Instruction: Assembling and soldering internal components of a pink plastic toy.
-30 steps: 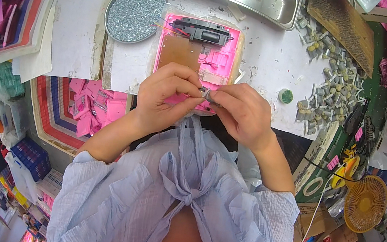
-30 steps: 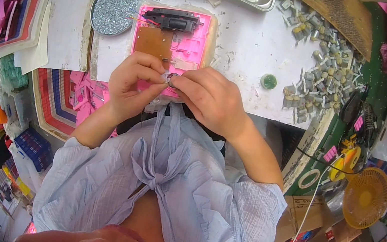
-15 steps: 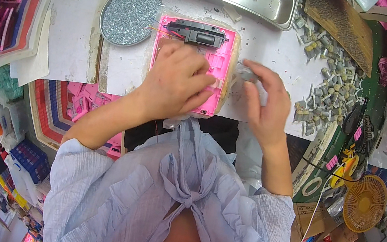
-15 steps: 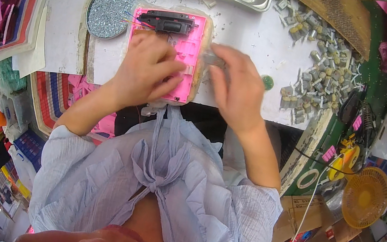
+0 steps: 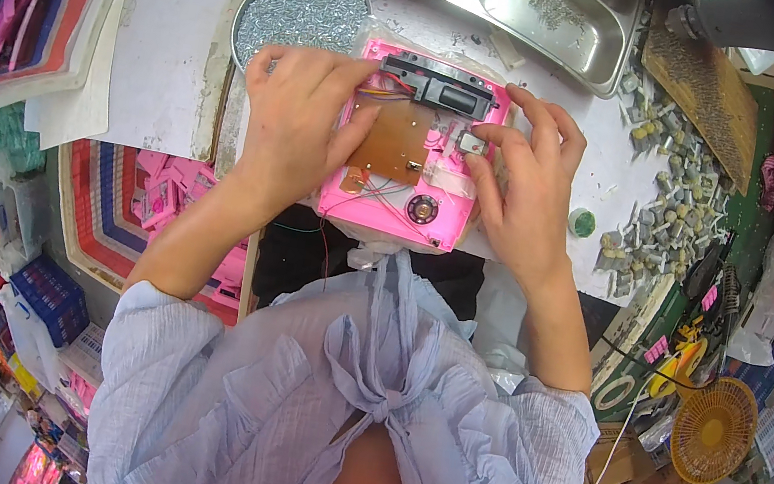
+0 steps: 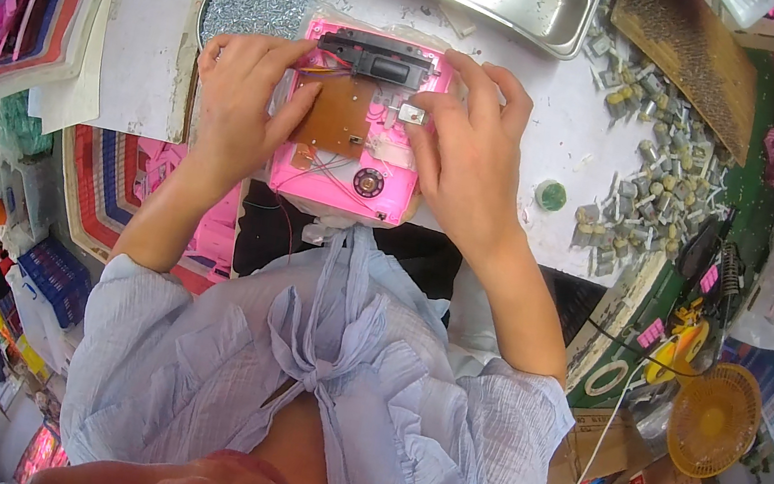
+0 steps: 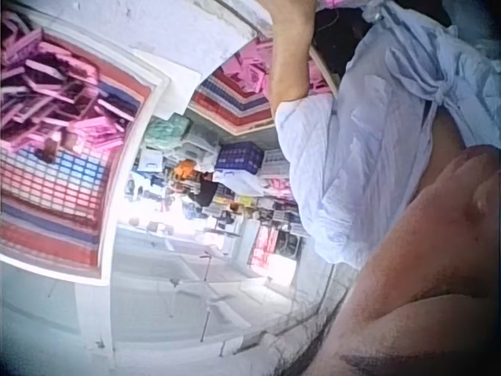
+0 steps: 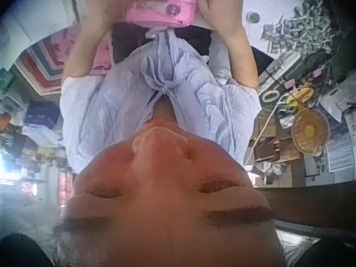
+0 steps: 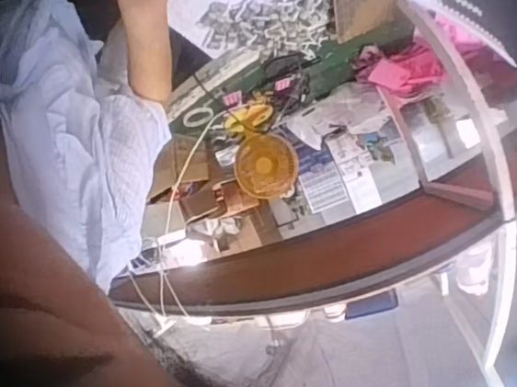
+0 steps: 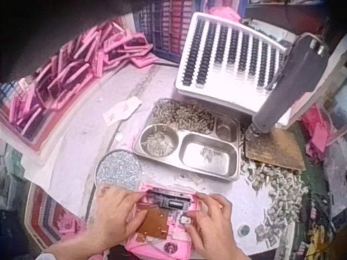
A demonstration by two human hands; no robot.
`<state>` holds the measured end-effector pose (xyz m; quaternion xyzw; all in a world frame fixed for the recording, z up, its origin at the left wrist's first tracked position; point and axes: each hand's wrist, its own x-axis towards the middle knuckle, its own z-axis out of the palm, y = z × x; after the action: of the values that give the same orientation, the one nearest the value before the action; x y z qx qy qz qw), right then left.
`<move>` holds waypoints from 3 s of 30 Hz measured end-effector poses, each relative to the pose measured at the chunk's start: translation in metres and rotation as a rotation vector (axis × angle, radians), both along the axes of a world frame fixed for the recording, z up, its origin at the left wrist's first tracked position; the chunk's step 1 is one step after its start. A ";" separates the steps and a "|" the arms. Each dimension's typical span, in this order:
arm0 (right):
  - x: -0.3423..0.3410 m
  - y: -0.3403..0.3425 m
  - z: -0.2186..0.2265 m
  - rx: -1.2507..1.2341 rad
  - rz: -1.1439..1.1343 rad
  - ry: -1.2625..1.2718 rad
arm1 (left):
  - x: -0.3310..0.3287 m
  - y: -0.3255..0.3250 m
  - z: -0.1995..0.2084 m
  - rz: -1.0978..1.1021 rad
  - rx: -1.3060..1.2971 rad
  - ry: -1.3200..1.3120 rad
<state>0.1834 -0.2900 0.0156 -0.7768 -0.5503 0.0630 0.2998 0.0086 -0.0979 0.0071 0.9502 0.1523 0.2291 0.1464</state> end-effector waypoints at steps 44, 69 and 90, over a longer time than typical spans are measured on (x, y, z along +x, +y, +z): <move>-0.014 0.088 -0.004 0.247 0.319 -0.283 | -0.013 0.018 -0.011 0.121 -0.771 -0.339; 0.012 0.038 -0.014 0.339 0.204 -0.044 | 0.024 -0.007 0.001 -0.269 -0.237 -0.210; 0.005 0.042 -0.010 0.376 0.115 -0.010 | 0.030 -0.015 -0.006 -0.080 -0.052 -0.158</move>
<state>0.1883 -0.2480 0.0057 -0.6747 -0.5972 -0.0276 0.4328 0.0383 -0.1129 0.0009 0.9304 0.1080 0.2933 0.1916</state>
